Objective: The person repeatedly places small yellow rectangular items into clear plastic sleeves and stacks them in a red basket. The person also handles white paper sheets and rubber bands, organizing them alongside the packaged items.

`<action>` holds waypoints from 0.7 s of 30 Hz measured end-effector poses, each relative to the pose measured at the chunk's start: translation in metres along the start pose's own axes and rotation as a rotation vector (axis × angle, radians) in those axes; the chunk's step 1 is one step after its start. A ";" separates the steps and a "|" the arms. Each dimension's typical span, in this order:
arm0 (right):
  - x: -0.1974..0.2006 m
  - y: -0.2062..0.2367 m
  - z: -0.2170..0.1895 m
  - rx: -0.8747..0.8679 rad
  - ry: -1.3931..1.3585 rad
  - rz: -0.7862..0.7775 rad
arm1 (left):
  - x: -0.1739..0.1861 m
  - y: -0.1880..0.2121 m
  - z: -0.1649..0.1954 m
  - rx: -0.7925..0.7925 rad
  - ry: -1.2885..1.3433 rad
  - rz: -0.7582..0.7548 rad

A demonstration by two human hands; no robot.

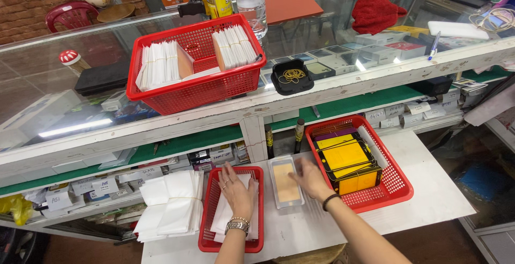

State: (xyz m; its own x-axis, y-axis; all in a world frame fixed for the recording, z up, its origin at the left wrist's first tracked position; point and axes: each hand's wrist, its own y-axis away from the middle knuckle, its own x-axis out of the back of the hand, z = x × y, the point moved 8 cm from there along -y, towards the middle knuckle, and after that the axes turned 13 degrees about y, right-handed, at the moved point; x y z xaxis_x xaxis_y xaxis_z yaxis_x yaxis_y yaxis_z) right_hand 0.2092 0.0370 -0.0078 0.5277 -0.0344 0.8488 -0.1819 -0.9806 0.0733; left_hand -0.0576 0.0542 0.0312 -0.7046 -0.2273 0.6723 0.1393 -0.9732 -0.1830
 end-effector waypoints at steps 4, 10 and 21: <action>-0.040 0.015 0.000 -0.186 0.140 -0.133 | -0.015 -0.006 0.014 -0.070 0.128 -0.075; -0.030 0.016 0.027 -0.285 -0.108 -0.033 | -0.026 -0.005 0.005 0.010 0.173 -0.143; 0.044 0.002 -0.041 0.055 -0.669 -0.039 | -0.106 0.004 0.034 0.362 1.280 -0.694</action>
State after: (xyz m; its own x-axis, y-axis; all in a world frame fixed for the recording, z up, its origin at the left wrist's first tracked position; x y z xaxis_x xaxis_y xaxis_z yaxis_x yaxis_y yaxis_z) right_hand 0.1981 0.0414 0.0508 0.9368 -0.0941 0.3369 -0.1195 -0.9913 0.0555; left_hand 0.0414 0.0730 -0.0161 -0.7897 0.2686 -0.5516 -0.4440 -0.8707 0.2116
